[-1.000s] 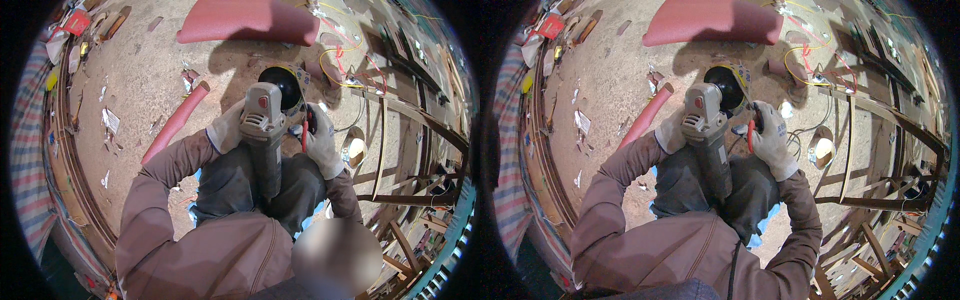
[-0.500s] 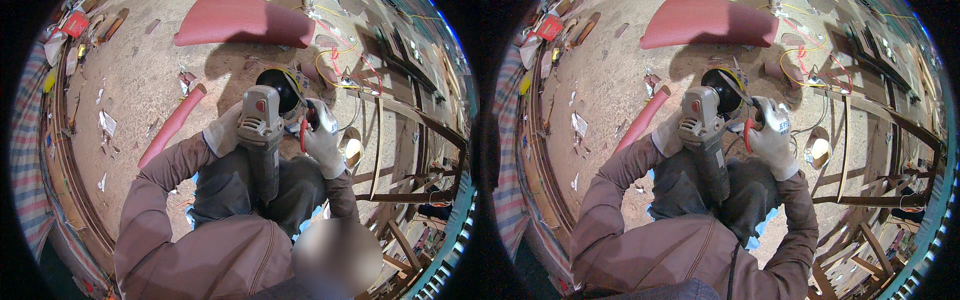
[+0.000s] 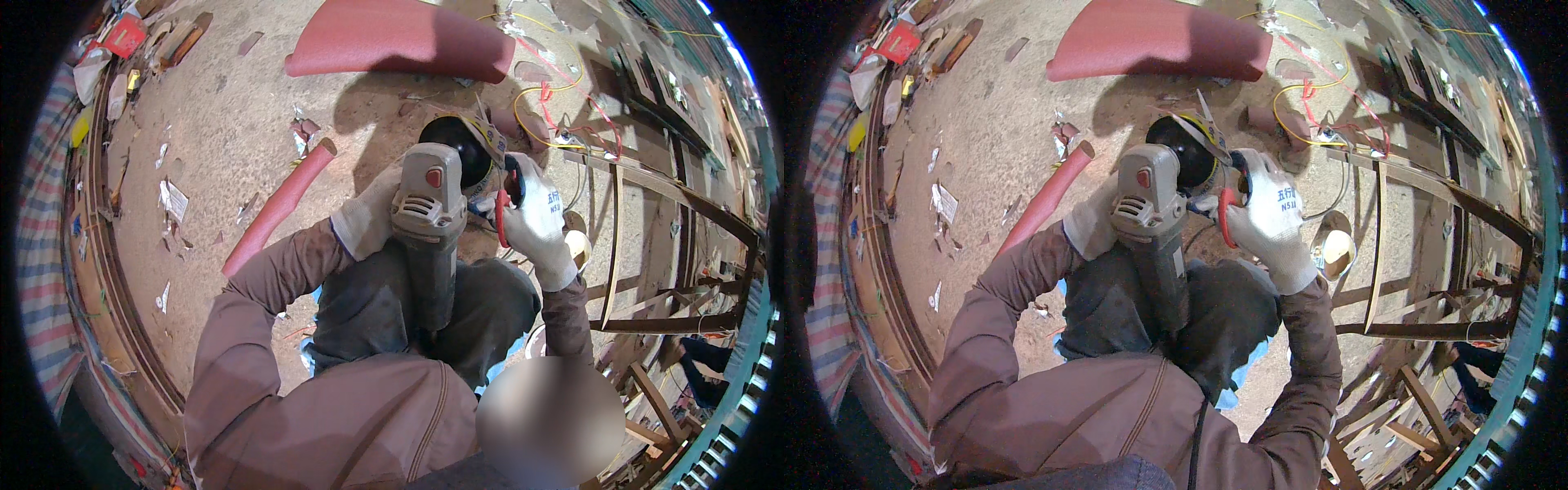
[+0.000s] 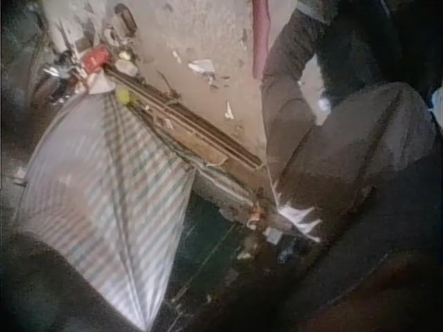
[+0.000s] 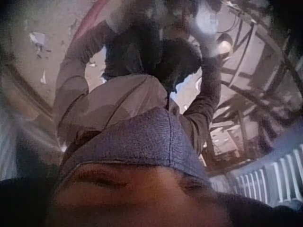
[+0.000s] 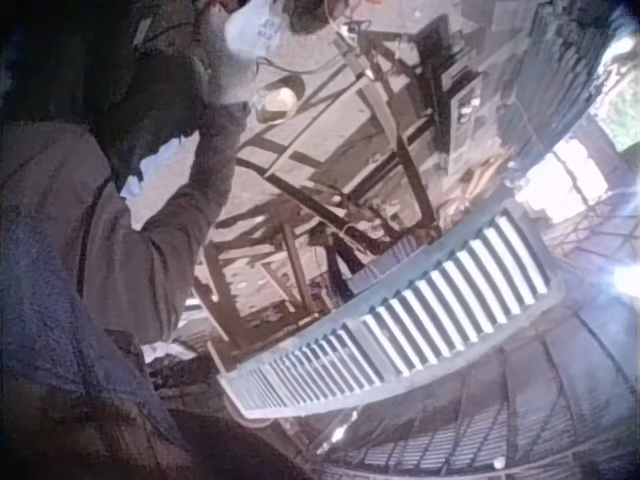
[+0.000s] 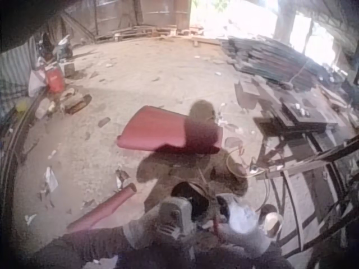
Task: The person sits on the floor and uses an electric sander to smooth a green wooden slatted frame. They then apply glue from a bottle to the joints and spread a brown paste from a bowl onto the wood using a yellow tool.
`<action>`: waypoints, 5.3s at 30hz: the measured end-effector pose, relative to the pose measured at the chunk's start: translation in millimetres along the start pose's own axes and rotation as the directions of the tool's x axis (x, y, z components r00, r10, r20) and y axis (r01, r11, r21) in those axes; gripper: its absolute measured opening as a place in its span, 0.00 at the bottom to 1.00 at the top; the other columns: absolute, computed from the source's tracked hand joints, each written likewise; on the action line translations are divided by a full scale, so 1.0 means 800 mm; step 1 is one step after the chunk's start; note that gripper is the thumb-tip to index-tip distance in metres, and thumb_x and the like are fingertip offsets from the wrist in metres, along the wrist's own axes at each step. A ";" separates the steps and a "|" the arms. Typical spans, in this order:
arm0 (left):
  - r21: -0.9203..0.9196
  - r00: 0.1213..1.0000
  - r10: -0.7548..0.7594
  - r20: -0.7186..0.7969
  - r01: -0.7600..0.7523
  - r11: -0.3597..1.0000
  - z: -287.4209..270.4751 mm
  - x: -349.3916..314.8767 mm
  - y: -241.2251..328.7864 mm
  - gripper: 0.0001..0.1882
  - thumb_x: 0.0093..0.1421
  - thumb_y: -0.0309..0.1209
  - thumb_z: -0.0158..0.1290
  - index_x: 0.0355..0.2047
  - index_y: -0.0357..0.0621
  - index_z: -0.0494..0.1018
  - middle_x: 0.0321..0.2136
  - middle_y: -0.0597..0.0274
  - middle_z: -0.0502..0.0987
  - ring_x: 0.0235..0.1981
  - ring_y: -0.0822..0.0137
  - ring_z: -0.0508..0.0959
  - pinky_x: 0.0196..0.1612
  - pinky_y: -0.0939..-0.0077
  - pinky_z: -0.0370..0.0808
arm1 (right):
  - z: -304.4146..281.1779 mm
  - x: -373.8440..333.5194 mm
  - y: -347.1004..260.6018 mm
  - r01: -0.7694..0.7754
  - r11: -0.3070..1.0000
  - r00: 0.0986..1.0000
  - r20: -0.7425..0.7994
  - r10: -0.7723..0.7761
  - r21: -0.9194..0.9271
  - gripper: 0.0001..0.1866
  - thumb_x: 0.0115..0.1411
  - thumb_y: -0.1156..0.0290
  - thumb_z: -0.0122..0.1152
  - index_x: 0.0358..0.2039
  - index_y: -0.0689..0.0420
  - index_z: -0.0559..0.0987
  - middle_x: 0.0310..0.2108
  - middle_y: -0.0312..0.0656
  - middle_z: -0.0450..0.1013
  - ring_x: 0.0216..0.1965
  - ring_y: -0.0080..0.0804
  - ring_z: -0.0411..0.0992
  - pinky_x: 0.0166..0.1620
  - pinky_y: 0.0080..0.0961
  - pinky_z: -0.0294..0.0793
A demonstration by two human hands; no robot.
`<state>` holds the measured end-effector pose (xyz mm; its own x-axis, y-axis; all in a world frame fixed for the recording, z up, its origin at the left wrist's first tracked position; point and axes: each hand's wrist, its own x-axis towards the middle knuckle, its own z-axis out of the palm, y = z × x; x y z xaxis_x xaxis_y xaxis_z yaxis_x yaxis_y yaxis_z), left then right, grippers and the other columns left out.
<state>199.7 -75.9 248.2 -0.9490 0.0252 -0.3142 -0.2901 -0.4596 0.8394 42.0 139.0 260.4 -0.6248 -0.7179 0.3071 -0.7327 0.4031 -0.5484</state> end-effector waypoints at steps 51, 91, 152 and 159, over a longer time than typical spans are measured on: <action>0.092 0.960 0.239 -0.144 -0.228 0.969 -0.017 0.052 0.019 0.29 0.56 0.22 0.59 0.59 0.28 0.71 0.50 0.57 0.80 0.49 0.73 0.77 0.54 0.75 0.75 | -0.038 0.030 0.000 0.108 0.993 0.993 0.056 -0.105 -0.054 0.23 0.50 0.70 0.66 0.49 0.53 0.77 0.31 0.46 0.76 0.31 0.49 0.77 0.35 0.42 0.76; 0.172 0.994 0.107 0.037 -0.112 0.979 -0.044 0.076 0.045 0.21 0.65 0.30 0.64 0.56 0.37 0.76 0.47 0.63 0.81 0.44 0.76 0.78 0.50 0.79 0.76 | -0.058 0.001 0.014 -0.082 0.994 0.959 0.265 0.098 -0.070 0.17 0.56 0.70 0.65 0.47 0.59 0.77 0.33 0.48 0.79 0.32 0.46 0.78 0.38 0.36 0.75; 0.022 0.985 -0.002 0.170 -0.002 1.000 -0.046 0.077 0.019 0.25 0.60 0.21 0.60 0.59 0.37 0.73 0.48 0.60 0.81 0.46 0.71 0.80 0.52 0.75 0.78 | -0.079 0.009 -0.005 -0.227 0.972 0.896 0.378 0.234 -0.063 0.18 0.52 0.72 0.68 0.44 0.60 0.76 0.29 0.52 0.77 0.30 0.50 0.78 0.36 0.38 0.75; -0.067 0.998 0.055 -0.006 -0.055 0.996 0.011 0.049 0.018 0.14 0.67 0.27 0.55 0.52 0.42 0.74 0.44 0.66 0.80 0.41 0.78 0.79 0.45 0.79 0.79 | -0.076 0.012 -0.003 -0.107 0.971 0.942 0.290 0.168 -0.215 0.22 0.54 0.70 0.66 0.50 0.60 0.76 0.32 0.52 0.78 0.33 0.55 0.79 0.37 0.40 0.77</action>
<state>157.3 -73.5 252.2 -0.9626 -0.0057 -0.2708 -0.2286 -0.5190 0.8236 21.1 165.5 311.8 -0.6334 -0.7733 -0.0287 -0.7026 0.5902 -0.3976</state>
